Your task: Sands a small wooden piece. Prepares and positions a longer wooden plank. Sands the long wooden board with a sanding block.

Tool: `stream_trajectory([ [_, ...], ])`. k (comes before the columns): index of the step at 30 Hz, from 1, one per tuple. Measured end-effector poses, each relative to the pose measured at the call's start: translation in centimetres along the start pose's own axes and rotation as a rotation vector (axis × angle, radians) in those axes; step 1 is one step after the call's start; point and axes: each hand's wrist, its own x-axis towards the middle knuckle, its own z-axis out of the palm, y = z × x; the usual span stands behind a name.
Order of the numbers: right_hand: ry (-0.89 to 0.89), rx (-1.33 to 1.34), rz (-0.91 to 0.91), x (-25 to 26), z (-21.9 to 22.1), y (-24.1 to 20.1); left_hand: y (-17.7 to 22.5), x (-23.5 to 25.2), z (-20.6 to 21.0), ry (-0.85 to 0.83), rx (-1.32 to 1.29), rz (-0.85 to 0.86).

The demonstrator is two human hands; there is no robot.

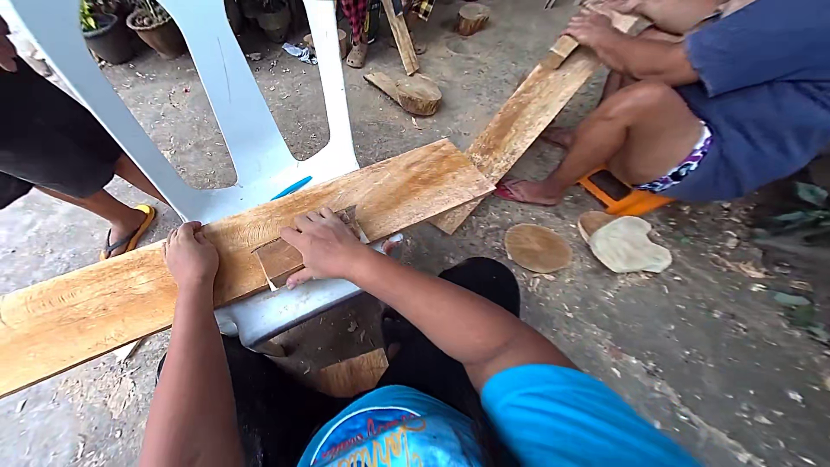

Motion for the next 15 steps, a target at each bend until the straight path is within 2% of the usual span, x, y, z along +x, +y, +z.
stream_trajectory([
  [3,0.051,-0.006,0.103,-2.1,-0.9,5.2,0.1,-0.2,-0.2,-0.01,-0.006,0.015],
  [8,0.109,-0.065,0.553,-5.4,-3.1,16.5,0.4,0.1,0.1,0.003,0.007,0.005],
  [11,0.083,-0.082,0.667,-5.3,-3.5,17.3,0.4,0.1,0.3,0.013,0.001,0.008],
  [15,0.14,-0.078,0.689,-5.1,-2.7,16.2,0.7,0.4,-0.2,-0.053,0.057,0.032],
])
